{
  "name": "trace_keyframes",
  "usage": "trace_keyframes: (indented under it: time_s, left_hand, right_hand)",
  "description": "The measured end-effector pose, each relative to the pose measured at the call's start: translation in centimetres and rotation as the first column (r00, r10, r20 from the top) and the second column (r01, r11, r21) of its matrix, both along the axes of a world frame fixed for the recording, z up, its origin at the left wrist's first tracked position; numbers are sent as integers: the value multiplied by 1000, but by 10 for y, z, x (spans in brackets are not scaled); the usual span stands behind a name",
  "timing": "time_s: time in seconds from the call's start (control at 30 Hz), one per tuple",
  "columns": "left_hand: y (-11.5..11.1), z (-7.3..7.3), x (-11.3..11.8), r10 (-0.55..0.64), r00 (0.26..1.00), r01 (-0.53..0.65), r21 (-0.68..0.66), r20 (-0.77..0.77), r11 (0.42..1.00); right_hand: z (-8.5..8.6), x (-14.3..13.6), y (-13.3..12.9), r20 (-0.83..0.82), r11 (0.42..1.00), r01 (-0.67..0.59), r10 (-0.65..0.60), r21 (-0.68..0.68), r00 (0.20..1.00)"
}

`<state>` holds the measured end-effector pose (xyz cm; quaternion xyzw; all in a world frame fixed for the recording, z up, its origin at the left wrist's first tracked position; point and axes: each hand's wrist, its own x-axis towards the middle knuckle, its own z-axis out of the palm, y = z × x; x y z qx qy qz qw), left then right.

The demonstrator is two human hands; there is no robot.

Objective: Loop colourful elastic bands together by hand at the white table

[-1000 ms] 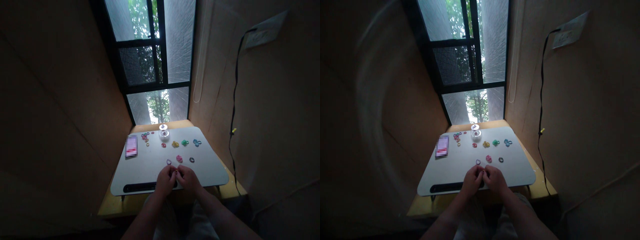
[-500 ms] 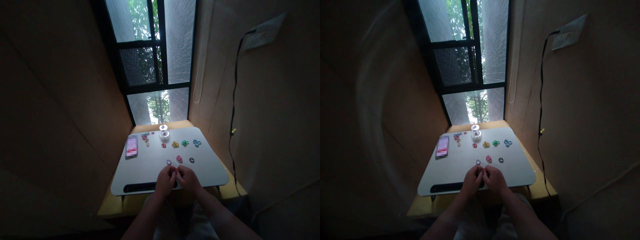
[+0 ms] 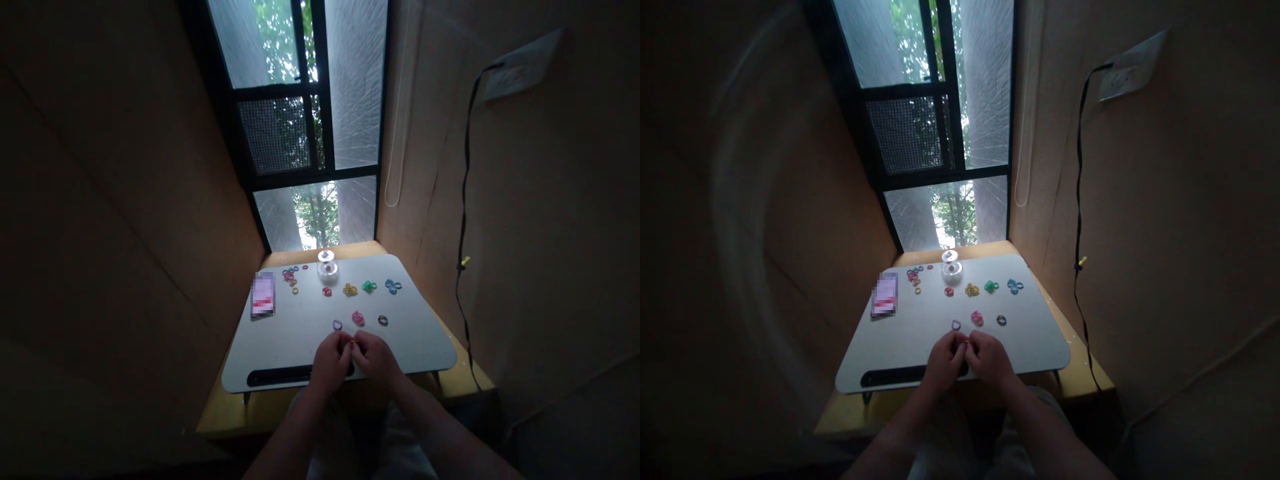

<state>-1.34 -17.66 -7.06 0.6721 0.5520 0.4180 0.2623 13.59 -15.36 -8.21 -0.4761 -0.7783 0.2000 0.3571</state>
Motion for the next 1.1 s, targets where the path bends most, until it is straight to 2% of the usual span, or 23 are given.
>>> trace_keyframes:
  time_s: [0.5, 1.1]
  left_hand:
    - [-1, 2, 0, 2, 1000, -2, -1, 0, 1000]
    - [3, -1, -2, 50, 994, -50, -8, 92, 999]
  right_hand:
    - [2, 0, -3, -71, 1000, 7, -8, -15, 997]
    - [1, 0, -1, -61, 1000, 11, -11, 4, 998]
